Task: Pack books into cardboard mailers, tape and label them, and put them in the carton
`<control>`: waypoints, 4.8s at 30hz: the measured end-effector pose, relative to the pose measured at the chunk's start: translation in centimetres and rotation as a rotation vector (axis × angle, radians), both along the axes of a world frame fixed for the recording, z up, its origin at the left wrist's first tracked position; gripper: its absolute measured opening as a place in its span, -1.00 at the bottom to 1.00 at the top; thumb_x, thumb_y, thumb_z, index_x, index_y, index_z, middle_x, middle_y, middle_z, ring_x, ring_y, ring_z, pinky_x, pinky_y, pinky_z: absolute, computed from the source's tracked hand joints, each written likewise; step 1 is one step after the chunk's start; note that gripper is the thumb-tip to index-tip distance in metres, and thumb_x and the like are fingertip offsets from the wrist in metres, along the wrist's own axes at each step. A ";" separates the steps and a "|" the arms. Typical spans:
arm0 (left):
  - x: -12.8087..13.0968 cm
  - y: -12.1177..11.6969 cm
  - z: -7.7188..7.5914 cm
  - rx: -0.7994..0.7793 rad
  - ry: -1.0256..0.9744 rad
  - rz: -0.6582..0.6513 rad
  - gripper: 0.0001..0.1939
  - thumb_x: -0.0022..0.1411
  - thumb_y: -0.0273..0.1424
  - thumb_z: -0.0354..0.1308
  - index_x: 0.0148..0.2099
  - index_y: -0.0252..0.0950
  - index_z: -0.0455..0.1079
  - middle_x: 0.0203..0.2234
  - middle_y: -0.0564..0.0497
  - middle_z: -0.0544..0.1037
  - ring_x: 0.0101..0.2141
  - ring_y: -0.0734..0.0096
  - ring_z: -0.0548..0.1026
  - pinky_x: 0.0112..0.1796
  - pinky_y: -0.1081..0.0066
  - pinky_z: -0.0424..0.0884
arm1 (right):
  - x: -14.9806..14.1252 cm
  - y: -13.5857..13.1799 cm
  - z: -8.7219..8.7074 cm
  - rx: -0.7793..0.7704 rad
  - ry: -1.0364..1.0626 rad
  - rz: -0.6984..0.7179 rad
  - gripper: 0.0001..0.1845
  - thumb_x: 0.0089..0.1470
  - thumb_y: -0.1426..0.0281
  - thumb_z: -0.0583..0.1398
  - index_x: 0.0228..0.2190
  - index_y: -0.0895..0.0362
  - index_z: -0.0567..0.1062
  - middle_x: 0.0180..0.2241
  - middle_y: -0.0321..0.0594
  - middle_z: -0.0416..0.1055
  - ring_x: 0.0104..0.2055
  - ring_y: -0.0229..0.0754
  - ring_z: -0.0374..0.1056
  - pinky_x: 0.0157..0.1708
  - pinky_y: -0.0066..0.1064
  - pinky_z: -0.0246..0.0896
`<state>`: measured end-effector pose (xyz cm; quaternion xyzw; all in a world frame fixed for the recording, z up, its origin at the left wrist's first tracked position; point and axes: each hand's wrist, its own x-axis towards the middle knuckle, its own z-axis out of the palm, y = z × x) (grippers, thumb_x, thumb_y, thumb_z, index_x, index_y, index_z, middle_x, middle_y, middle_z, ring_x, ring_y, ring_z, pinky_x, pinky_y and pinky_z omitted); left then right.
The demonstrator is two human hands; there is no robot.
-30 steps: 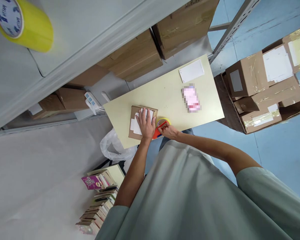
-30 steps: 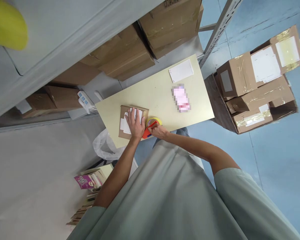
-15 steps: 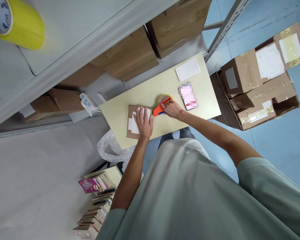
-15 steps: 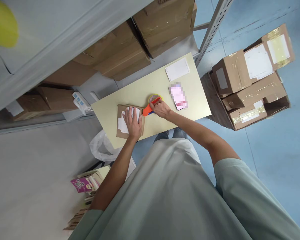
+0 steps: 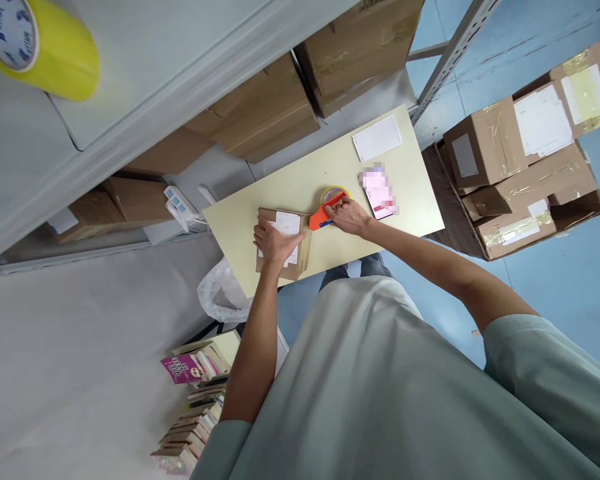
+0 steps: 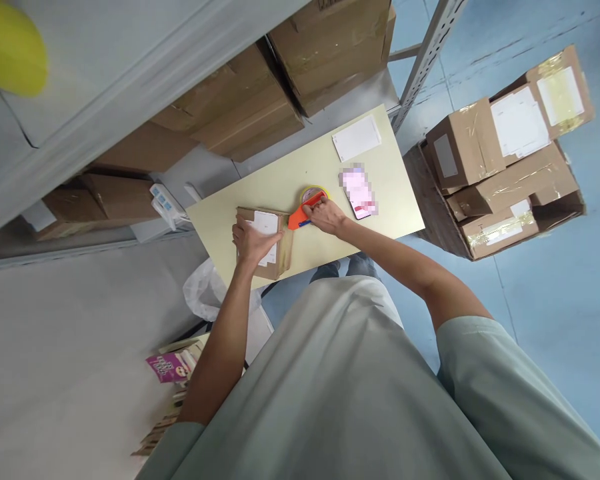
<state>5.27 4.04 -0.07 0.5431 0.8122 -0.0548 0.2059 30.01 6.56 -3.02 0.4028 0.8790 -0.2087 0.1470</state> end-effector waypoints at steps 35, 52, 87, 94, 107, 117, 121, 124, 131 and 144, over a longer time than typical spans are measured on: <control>-0.9 -0.9 1.4 -0.086 -0.033 -0.209 0.44 -0.07 -0.05 0.54 0.59 -0.54 -0.18 0.37 -0.56 0.20 0.41 -0.42 0.21 0.42 -0.11 0.14 | 3.4 -7.9 1.5 -0.059 -0.030 -0.095 -0.53 0.48 0.49 -0.08 0.26 0.52 0.24 -0.18 0.30 0.64 -0.16 0.12 0.59 -0.09 -0.16 0.14; 0.0 -3.9 2.1 -0.072 -0.061 -0.398 0.45 -0.05 0.01 0.51 0.60 -0.53 -0.20 0.41 -0.63 0.14 0.44 -0.50 0.14 0.42 -0.25 0.03 | 4.4 -2.5 1.2 0.009 -0.012 -0.042 -0.53 0.45 0.46 -0.08 0.19 0.53 0.31 -0.20 0.29 0.63 -0.15 0.18 0.58 -0.07 -0.10 0.16; -3.5 -7.5 0.9 -0.107 -0.183 -0.948 0.25 0.11 -0.49 0.42 0.63 -0.57 -0.26 0.57 -0.64 -0.24 0.56 -0.48 -0.34 0.47 -0.36 -0.12 | 2.5 4.7 0.0 0.036 -0.029 0.036 -0.40 0.38 0.39 0.05 0.30 0.55 0.31 -0.08 0.31 0.65 -0.06 0.25 0.58 0.09 0.02 0.24; -2.5 -7.6 1.1 -0.130 -0.123 -0.964 0.18 0.08 -0.60 0.33 0.62 -0.56 -0.19 0.56 -0.63 -0.18 0.56 -0.40 -0.33 0.48 -0.31 -0.12 | -6.0 3.7 4.0 -0.075 0.012 -0.061 -0.50 0.27 0.61 0.03 0.14 0.49 0.53 0.09 0.42 0.56 0.08 0.30 0.51 0.05 0.03 0.29; -1.0 -5.2 5.0 0.073 -0.420 -0.657 -0.20 0.34 -0.43 0.28 0.55 -0.35 0.14 0.50 -0.37 0.25 0.50 -0.01 0.21 0.43 0.03 0.28 | -6.1 2.5 15.6 0.031 0.102 -0.279 -0.42 0.39 0.36 0.07 0.26 0.55 0.29 -0.13 0.36 0.64 -0.10 0.25 0.62 0.01 -0.06 0.35; 1.9 7.6 23.1 0.786 -0.538 -0.537 -0.60 0.60 -0.26 0.00 0.31 -0.18 0.51 0.26 -0.12 0.57 0.29 0.18 0.50 0.36 0.12 0.41 | -5.4 15.1 28.6 0.631 0.356 -0.372 -0.54 0.36 0.43 0.01 0.19 0.41 0.31 0.04 0.34 0.54 0.04 0.29 0.51 0.20 0.03 0.22; 2.3 9.2 26.4 0.893 -0.537 -0.582 -0.62 0.60 -0.30 -0.01 0.26 -0.19 0.52 0.24 -0.11 0.59 0.28 0.22 0.50 0.35 0.16 0.41 | -6.0 20.2 29.4 0.671 0.267 -0.368 -0.58 0.29 0.58 0.00 0.12 0.46 0.39 -0.04 0.34 0.56 0.07 0.25 0.47 0.29 0.04 0.08; 1.5 9.1 26.1 0.911 -0.555 -0.590 -0.65 0.60 -0.32 0.01 0.24 -0.21 0.53 0.22 -0.10 0.60 0.26 0.25 0.52 0.34 0.21 0.42 | -6.1 21.8 28.8 0.631 0.216 -0.350 -0.53 0.25 0.64 0.02 0.15 0.50 0.40 0.00 0.35 0.56 0.15 0.23 0.42 0.37 0.05 0.00; -5.5 6.7 15.0 0.635 -0.497 -0.371 -0.59 0.55 -0.28 0.06 0.29 -0.30 0.48 0.25 -0.18 0.57 0.28 0.14 0.50 0.37 0.15 0.35 | -4.3 15.0 21.7 0.691 0.430 -0.517 -0.44 0.51 0.35 -0.08 0.38 0.33 0.23 0.37 0.31 0.27 0.40 0.26 0.20 0.38 0.16 0.08; -11.7 -1.9 0.8 -0.070 -0.367 0.045 -0.46 0.59 -0.06 -0.13 -0.03 -0.24 0.61 -0.09 -0.26 0.73 -0.02 -0.12 0.67 -0.04 0.20 0.49 | -7.5 -8.8 3.2 -0.657 0.804 -1.311 -0.36 0.38 -0.20 0.05 -0.24 0.12 0.52 -0.14 0.04 0.66 -0.06 -0.01 0.63 -0.03 -0.21 0.55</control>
